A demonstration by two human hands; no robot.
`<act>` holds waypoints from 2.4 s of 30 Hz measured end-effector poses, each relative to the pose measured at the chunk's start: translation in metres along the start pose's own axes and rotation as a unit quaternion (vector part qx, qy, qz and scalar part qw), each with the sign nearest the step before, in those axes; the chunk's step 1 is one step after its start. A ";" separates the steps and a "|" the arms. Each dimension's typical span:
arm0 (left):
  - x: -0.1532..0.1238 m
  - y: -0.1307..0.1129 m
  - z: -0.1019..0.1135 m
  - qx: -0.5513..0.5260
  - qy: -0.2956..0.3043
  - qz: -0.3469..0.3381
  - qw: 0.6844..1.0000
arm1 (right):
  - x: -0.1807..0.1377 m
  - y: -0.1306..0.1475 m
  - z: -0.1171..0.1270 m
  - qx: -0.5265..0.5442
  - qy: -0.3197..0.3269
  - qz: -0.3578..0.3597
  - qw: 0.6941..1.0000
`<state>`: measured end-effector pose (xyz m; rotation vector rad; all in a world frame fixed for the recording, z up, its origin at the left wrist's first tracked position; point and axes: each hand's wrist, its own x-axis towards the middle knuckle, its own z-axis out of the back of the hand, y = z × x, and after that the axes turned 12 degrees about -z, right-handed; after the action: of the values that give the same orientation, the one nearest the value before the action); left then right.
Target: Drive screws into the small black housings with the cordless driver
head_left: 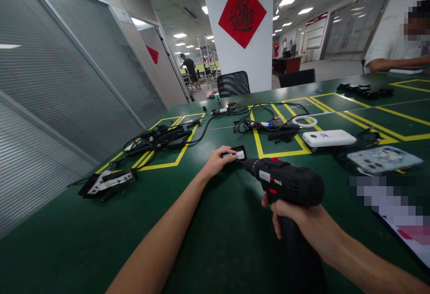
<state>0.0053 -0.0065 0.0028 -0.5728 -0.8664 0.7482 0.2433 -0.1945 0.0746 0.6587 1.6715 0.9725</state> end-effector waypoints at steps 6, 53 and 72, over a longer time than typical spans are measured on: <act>0.000 0.000 0.001 -0.003 0.000 0.004 1.000 | 0.000 -0.004 0.001 0.008 0.006 -0.012 1.000; 0.000 0.000 0.000 -0.004 0.001 0.002 1.000 | -0.003 0.005 -0.002 -0.015 0.003 -0.010 1.000; 0.000 0.001 0.001 0.007 -0.003 0.004 1.000 | 0.001 0.001 -0.003 -0.037 -0.010 0.026 0.999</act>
<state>0.0044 -0.0054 0.0026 -0.5619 -0.8645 0.7625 0.2400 -0.1941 0.0749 0.6627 1.6008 1.0555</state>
